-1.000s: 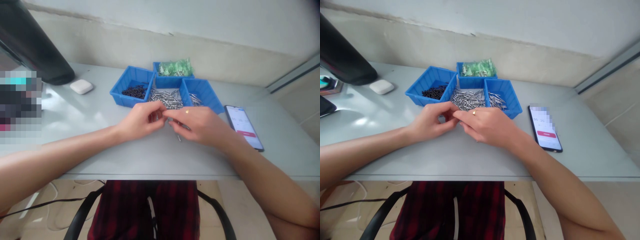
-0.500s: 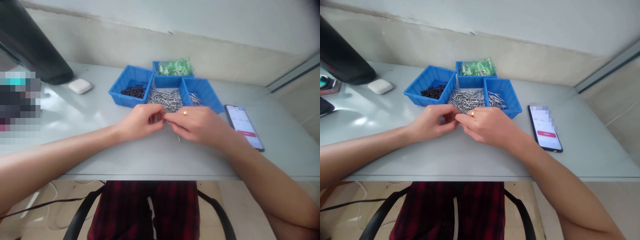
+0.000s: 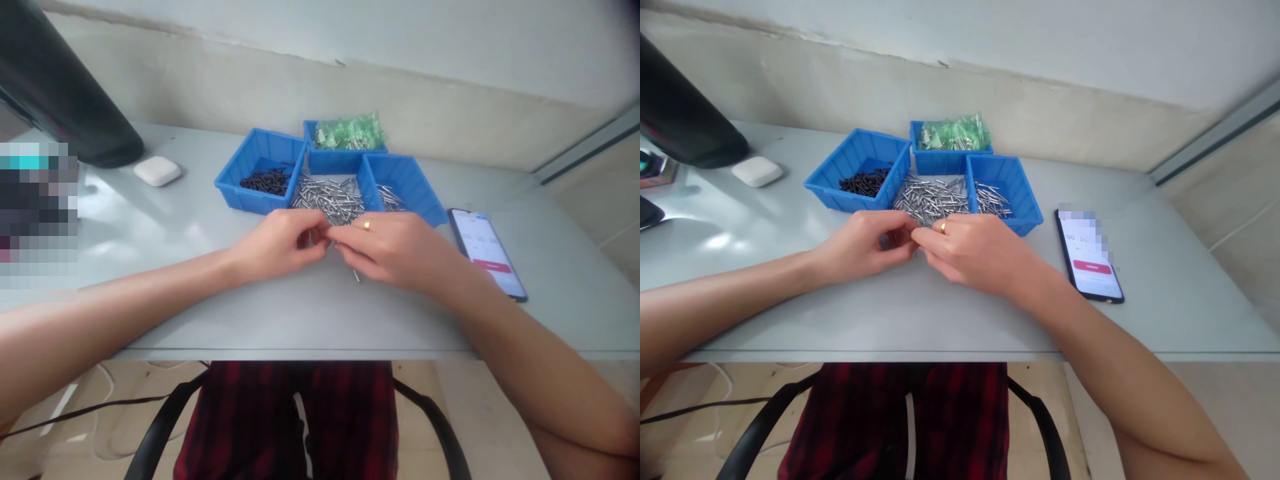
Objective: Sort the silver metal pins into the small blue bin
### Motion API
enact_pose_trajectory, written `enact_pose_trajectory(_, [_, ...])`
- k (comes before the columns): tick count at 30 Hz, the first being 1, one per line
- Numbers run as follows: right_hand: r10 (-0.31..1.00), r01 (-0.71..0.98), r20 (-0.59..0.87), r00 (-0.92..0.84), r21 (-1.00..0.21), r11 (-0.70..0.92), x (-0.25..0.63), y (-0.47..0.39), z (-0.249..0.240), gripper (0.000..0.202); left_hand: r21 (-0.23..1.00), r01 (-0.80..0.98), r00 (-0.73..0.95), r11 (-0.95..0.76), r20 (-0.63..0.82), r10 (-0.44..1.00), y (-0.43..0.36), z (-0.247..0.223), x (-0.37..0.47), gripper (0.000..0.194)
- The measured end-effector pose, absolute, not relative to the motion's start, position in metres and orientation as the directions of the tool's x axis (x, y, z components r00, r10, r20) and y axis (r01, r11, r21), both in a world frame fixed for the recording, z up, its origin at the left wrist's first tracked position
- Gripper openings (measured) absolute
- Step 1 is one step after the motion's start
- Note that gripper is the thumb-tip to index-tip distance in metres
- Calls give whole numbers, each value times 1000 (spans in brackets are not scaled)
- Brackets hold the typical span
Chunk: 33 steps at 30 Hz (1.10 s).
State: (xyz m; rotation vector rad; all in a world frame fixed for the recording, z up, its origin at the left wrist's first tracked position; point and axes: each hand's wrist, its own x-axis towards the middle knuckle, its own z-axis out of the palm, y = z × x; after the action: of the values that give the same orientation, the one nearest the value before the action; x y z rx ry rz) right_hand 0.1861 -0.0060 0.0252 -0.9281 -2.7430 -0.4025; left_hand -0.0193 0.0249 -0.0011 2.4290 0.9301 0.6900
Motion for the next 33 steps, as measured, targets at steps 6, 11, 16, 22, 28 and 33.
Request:
enact_pose_trajectory(6, [569, 628, 293, -769, 175, 758, 186, -6, 25, 27, 555, 483, 643, -677, 300, 704, 25, -2, -19, 7])
enact_pose_trajectory(11, [594, 653, 298, -747, 166, 739, 187, -6, 25, 25, 540, 499, 636, -678, 303, 709, 25, -2, -19, 6])
enact_pose_trajectory(16, [615, 672, 295, -731, 156, 724, 187, -6, 25, 23, 498, 518, 652, -696, 297, 698, 25, -2, -19, 7])
enact_pose_trajectory(22, [643, 683, 246, -725, 135, 718, 186, -8, 26, 22, 445, 513, 687, -734, 299, 662, 25, -4, -21, 10])
enact_pose_trajectory(28, [643, 675, 222, -733, 120, 728, 185, -8, 28, 23, 416, 484, 727, -770, 298, 619, 26, -5, -22, 9])
enact_pose_trajectory(33, [626, 656, 211, -750, 121, 745, 185, -9, 27, 22, 326, 457, 786, -828, 288, 547, 27, -5, -23, 11])
